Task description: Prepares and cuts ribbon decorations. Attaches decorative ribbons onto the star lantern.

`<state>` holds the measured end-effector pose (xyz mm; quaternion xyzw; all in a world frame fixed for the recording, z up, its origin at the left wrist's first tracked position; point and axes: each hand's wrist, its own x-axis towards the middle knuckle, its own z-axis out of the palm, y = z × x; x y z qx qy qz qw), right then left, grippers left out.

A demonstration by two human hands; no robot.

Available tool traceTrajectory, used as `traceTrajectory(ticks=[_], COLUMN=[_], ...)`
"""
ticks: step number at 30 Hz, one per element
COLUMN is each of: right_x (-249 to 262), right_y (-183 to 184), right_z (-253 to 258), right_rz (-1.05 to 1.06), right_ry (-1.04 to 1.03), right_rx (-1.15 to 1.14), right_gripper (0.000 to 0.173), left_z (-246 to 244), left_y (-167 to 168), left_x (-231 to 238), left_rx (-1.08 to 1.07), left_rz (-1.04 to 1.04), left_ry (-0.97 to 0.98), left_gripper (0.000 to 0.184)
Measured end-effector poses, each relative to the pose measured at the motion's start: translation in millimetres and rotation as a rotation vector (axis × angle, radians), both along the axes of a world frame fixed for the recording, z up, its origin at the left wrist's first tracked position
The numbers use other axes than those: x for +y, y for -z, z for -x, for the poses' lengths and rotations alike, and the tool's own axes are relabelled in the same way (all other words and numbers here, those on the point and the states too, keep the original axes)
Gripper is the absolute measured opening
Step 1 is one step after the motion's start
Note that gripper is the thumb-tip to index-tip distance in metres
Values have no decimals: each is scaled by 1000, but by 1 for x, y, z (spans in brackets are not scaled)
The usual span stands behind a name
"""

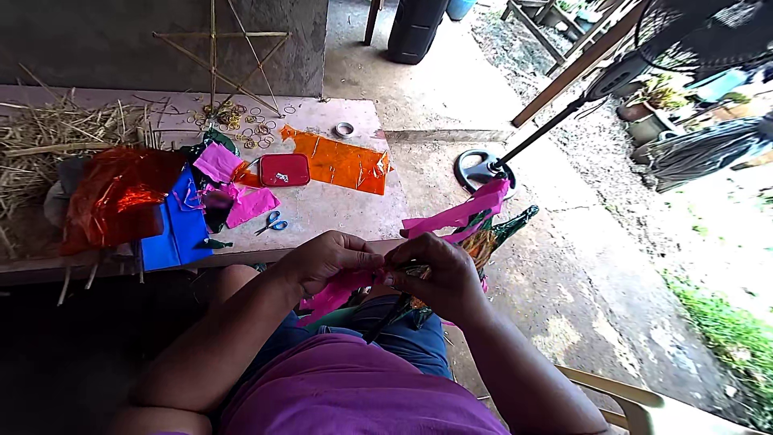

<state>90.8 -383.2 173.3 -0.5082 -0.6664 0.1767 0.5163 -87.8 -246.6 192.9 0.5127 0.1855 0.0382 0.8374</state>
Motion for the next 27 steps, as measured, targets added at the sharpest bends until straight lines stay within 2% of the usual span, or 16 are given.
traceTrajectory(ticks=[4, 12, 19, 22, 27], right_x=[-2, -6, -4, 0, 6], right_y=[0, 1, 1, 3, 5], right_z=[3, 8, 7, 6, 9], right_rz=[-31, -60, -53, -65, -60], right_ry=[-11, -37, 8, 17, 32], right_rx=[-33, -51, -49, -46, -73], right_gripper=[18, 20, 17, 16, 17], left_z=[1, 6, 7, 8, 6], left_y=[-1, 1, -1, -8, -16], left_x=[1, 7, 0, 0, 10], left_rx=[21, -14, -54, -60, -55], left_rz=[-13, -7, -135, -215, -399], left_ry=[3, 137, 3, -47, 37], left_gripper=[23, 20, 16, 22, 13])
